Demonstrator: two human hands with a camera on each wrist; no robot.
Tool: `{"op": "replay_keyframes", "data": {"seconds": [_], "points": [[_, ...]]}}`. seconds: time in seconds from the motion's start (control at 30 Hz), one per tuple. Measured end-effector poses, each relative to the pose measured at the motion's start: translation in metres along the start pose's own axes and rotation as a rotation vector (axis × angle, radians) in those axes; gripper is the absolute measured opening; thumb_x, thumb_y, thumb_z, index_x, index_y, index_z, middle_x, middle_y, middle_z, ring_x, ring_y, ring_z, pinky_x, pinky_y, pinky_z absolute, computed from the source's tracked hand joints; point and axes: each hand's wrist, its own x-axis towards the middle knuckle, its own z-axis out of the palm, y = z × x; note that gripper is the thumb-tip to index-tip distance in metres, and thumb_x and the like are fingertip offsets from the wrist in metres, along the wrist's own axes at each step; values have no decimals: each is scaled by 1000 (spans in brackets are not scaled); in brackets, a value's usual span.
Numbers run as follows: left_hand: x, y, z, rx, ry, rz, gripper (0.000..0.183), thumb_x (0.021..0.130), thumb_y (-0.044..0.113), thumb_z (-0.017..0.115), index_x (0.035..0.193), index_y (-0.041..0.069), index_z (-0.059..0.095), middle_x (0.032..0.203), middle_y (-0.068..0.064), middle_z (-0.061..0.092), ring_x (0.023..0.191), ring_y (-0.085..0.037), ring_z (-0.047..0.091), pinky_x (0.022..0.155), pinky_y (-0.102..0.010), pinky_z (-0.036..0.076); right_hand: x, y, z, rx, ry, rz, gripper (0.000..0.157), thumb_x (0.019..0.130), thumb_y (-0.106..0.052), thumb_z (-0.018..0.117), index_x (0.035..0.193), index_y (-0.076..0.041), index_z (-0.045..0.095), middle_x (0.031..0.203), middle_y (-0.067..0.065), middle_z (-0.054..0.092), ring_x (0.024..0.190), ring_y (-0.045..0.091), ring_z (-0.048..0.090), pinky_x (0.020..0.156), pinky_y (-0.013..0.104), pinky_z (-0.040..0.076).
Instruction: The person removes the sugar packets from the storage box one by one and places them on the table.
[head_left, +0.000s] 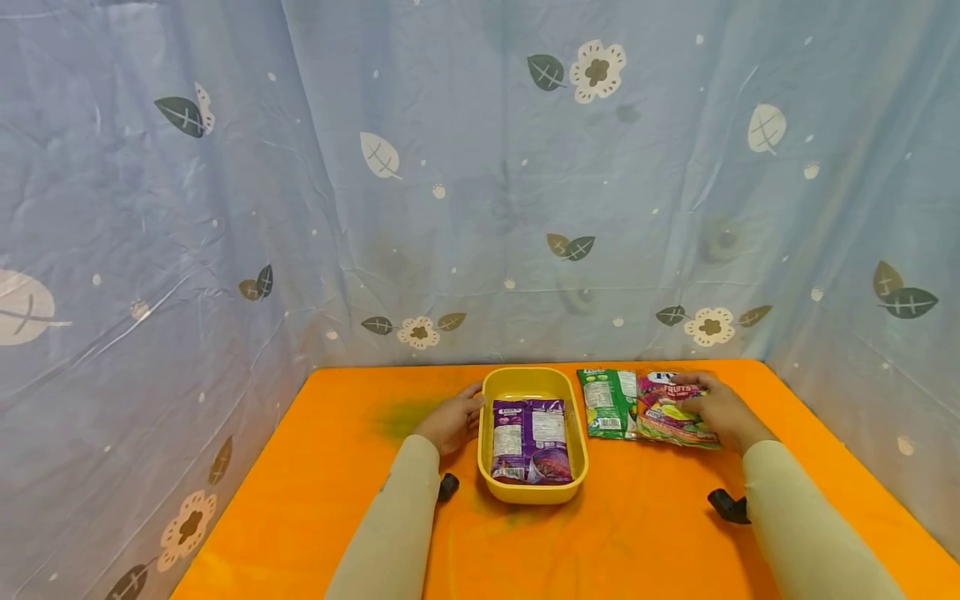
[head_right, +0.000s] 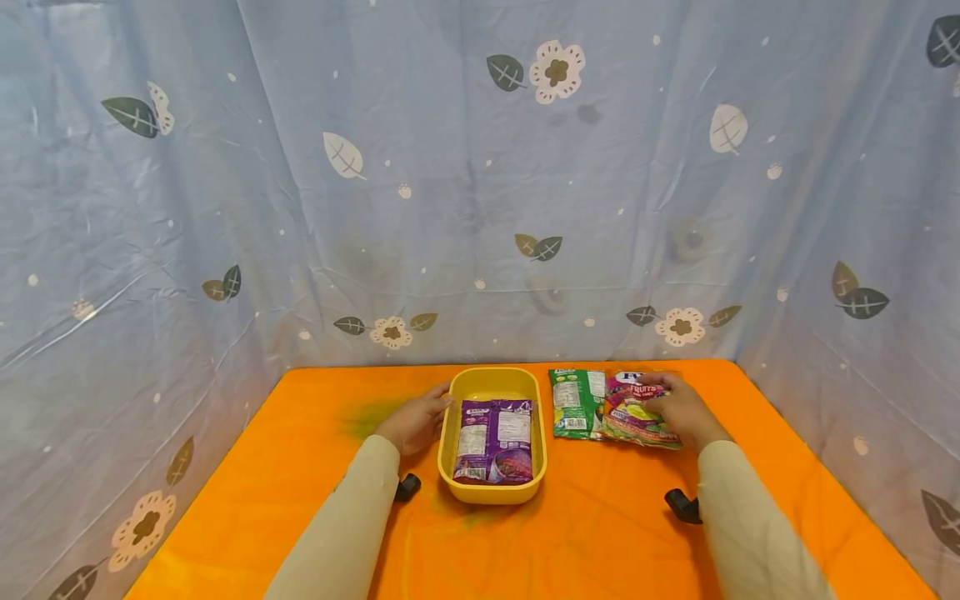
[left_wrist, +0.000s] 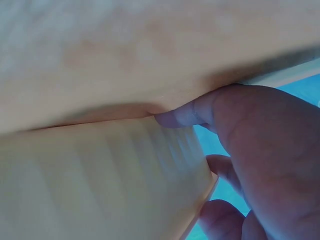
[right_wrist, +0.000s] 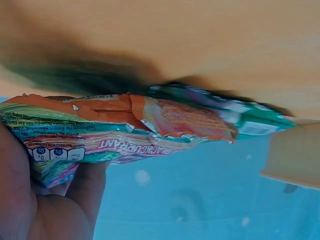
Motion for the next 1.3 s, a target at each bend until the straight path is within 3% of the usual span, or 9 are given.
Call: {"op": "replay_keyframes", "data": {"seconds": [0.13, 0.3, 0.67, 0.83, 1.1, 1.3], "points": [[-1, 0, 0, -2, 1, -4, 53, 103, 22, 42, 153, 20, 24, 141, -13, 46, 126, -27, 46, 101, -44, 38, -1, 4, -8, 33, -29, 21, 53, 99, -13, 51, 148, -10, 30, 134, 27, 33, 89, 32, 59, 75, 42, 54], [-1, 0, 0, -2, -1, 0, 54, 103, 22, 43, 153, 20, 24, 141, -13, 46, 127, -27, 46, 102, -42, 38, 0, 3, -16, -14, -52, 39, 53, 99, -14, 51, 147, -10, 31, 133, 27, 34, 88, 31, 60, 74, 42, 54], [1, -3, -3, -13, 1, -8, 53, 103, 22, 43, 153, 22, 25, 139, -12, 48, 125, -26, 47, 101, -42, 39, 12, -8, -30, -298, -106, -8, 50, 94, -8, 54, 142, -5, 38, 128, 29, 39, 92, 34, 52, 71, 38, 51], [3, -2, -1, -26, 11, -7, 53, 103, 23, 42, 153, 20, 23, 139, -13, 48, 125, -26, 47, 101, -43, 39, 16, -10, -34, -305, -136, -9, 46, 93, -3, 53, 137, -2, 41, 127, 31, 37, 89, 34, 52, 71, 40, 51], [5, -1, 1, -15, -14, -7, 54, 103, 22, 43, 153, 21, 23, 140, -14, 47, 125, -26, 47, 100, -41, 40, 24, -17, -45, -531, -175, -73, 41, 91, -9, 60, 130, -4, 51, 127, 32, 38, 93, 37, 47, 73, 38, 45], [4, 2, -1, -18, -23, -1, 52, 103, 21, 41, 152, 23, 25, 140, -14, 47, 125, -27, 47, 100, -40, 40, 27, -22, -46, -556, -190, -101, 38, 91, -7, 60, 128, -1, 51, 123, 31, 41, 87, 33, 50, 69, 38, 46]]}}
